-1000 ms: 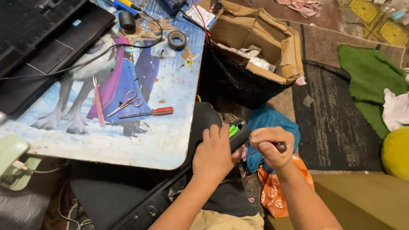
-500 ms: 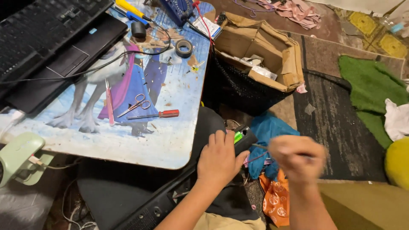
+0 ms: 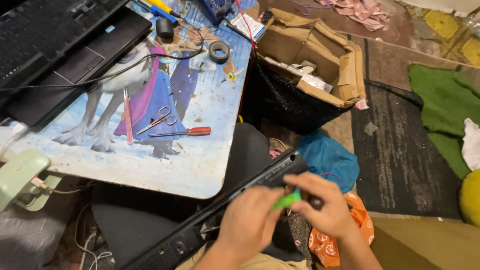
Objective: The person is disassembling a soundbar to inspect or repair internal components using a screwdriver and a prying tool.
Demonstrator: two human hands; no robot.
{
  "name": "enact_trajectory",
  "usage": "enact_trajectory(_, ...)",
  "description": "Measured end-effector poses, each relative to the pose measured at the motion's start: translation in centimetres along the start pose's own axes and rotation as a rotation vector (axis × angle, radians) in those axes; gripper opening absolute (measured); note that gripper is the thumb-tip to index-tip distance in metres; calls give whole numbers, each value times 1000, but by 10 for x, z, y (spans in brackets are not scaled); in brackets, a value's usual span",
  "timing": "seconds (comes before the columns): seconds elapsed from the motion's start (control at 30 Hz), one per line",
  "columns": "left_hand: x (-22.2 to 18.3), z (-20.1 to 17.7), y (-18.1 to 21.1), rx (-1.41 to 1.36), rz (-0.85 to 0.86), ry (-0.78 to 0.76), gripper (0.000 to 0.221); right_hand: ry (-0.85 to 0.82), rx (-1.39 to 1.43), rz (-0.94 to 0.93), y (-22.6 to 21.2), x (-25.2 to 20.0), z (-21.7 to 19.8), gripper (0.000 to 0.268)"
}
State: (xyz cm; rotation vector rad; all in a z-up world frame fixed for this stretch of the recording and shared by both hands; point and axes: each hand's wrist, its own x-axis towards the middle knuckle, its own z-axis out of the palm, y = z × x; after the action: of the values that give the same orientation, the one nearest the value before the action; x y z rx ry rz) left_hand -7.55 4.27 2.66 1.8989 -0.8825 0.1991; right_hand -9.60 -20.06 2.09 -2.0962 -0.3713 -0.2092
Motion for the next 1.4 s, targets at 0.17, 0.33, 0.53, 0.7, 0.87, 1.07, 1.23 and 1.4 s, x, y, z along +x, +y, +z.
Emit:
enact_trajectory(0.17,-48,6,1,58,6,28,19,-140,170,-107,-10,-10,7,33)
enact_trajectory(0.33,-59,-1,6,-188,-195,67,21,-179,186,15,-19,-19,21,31)
enact_trajectory(0.53,-67,-6,10,-249,-358,126,22,-17,300,21,-17,-29,39,20)
enact_trajectory(0.7,-86,-2,5,-159,-241,252,16,-20,253,85,-14,-38,57,32)
enact_trajectory(0.87,-100,-22,28,-167,-298,-81,31,-296,427,248,-36,-28,56,50)
enact_trajectory(1.07,-93,-37,38,-41,-293,-133,28,-537,324,300,-46,-17,60,42)
enact_trajectory(1.23,-132,-37,19,93,-222,79,13,-468,180,136,-44,-15,66,56)
enact_trajectory(1.4,-222,-66,-28,199,-155,154,26,-179,56,117,-31,-16,69,30)
